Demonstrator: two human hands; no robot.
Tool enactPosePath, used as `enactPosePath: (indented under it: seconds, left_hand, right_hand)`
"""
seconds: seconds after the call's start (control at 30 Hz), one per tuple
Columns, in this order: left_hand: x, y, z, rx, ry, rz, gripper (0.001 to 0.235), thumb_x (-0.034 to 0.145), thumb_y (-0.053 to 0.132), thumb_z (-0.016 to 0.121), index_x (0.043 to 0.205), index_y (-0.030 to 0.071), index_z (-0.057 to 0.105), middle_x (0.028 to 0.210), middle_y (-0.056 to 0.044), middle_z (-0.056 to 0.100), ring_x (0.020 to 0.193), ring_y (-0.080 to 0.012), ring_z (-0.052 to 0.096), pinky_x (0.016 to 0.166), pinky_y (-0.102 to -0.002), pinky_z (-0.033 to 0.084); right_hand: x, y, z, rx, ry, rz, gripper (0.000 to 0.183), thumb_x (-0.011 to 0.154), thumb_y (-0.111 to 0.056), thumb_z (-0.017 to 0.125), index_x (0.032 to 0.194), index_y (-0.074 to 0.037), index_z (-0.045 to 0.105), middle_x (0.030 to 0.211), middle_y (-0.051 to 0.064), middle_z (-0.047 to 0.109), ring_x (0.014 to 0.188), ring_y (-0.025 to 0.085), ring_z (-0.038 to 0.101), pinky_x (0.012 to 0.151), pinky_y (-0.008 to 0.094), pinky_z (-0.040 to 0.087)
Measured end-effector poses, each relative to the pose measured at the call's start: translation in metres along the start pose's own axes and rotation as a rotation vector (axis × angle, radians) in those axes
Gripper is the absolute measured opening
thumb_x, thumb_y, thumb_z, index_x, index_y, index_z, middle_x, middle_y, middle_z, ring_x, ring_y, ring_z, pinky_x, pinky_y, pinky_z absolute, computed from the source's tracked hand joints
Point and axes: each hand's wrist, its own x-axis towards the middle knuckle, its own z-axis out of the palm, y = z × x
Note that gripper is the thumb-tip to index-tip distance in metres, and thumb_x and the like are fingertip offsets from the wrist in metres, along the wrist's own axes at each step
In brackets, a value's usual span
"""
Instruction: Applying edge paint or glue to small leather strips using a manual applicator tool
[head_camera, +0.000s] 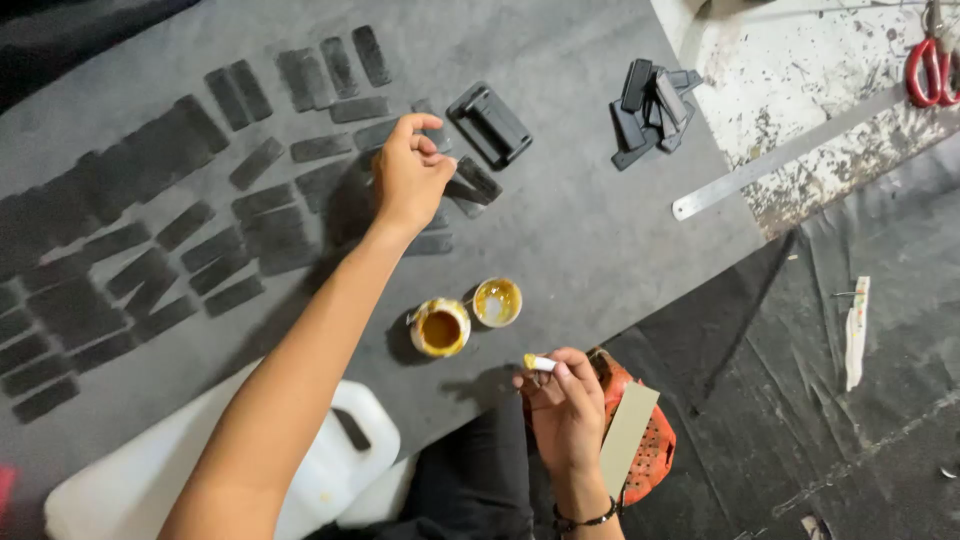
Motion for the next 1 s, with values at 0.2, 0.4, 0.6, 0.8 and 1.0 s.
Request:
enactPosePath:
  seconds: [0.2, 0.4, 0.6, 0.8, 1.0]
  left_hand:
    - [0.021, -0.012, 0.011, 0.065, -0.064, 0.395, 0.046, 0.078, -0.016, 0.060, 0.115, 0.012, 0.064, 0.091, -0.008, 0.054, 0.069, -0.0176, 0.057, 0.070, -0.028, 0.056]
    - [0.011, 0.006, 0.002, 0.348, -0.211, 0.510, 0.051, 0.084, -0.020, 0.056, 0.124, 0.012, 0.055, 0.104, -0.013, 0.054, 0.079, -0.0298, 0.063, 0.068, -0.042, 0.053]
    - [0.009, 0.017, 0.000, 0.466, -0.241, 0.574, 0.049, 0.084, -0.019, 0.062, 0.122, 0.011, 0.052, 0.104, -0.013, 0.052, 0.062, -0.0393, 0.061, 0.049, -0.049, 0.047]
    - [0.012, 0.014, 0.001, 0.482, -0.217, 0.664, 0.048, 0.086, -0.020, 0.047, 0.122, 0.010, 0.056, 0.101, -0.015, 0.054, 0.060, -0.0428, 0.059, 0.052, -0.053, 0.047]
    - [0.011, 0.015, 0.002, 0.539, -0.249, 0.651, 0.054, 0.078, -0.022, 0.050, 0.120, 0.012, 0.054, 0.101, -0.013, 0.054, 0.058, -0.0412, 0.056, 0.047, -0.051, 0.043]
  right_hand:
    - [0.030, -0.005, 0.004, -0.027, -0.022, -0.032, 0.013, 0.102, -0.007, 0.054, 0.106, -0.001, 0.065, 0.087, 0.014, 0.065, 0.080, 0.027, 0.065, 0.077, 0.047, 0.055]
    - [0.044, -0.015, 0.014, -0.071, -0.043, -0.086, 0.014, 0.103, -0.006, 0.053, 0.107, 0.000, 0.065, 0.101, 0.022, 0.067, 0.082, 0.024, 0.061, 0.081, 0.047, 0.055]
    - [0.050, -0.015, 0.004, -0.072, 0.005, -0.111, 0.013, 0.102, -0.007, 0.055, 0.107, -0.002, 0.066, 0.098, 0.021, 0.069, 0.082, 0.027, 0.063, 0.079, 0.047, 0.055]
    - [0.048, -0.018, -0.001, -0.076, -0.024, -0.115, 0.014, 0.103, -0.008, 0.055, 0.109, -0.004, 0.066, 0.097, 0.018, 0.069, 0.083, 0.026, 0.063, 0.080, 0.047, 0.055]
    - [0.044, -0.021, -0.003, -0.084, -0.002, -0.115, 0.014, 0.103, -0.009, 0.055, 0.108, -0.003, 0.066, 0.097, 0.018, 0.068, 0.084, 0.029, 0.063, 0.079, 0.046, 0.056]
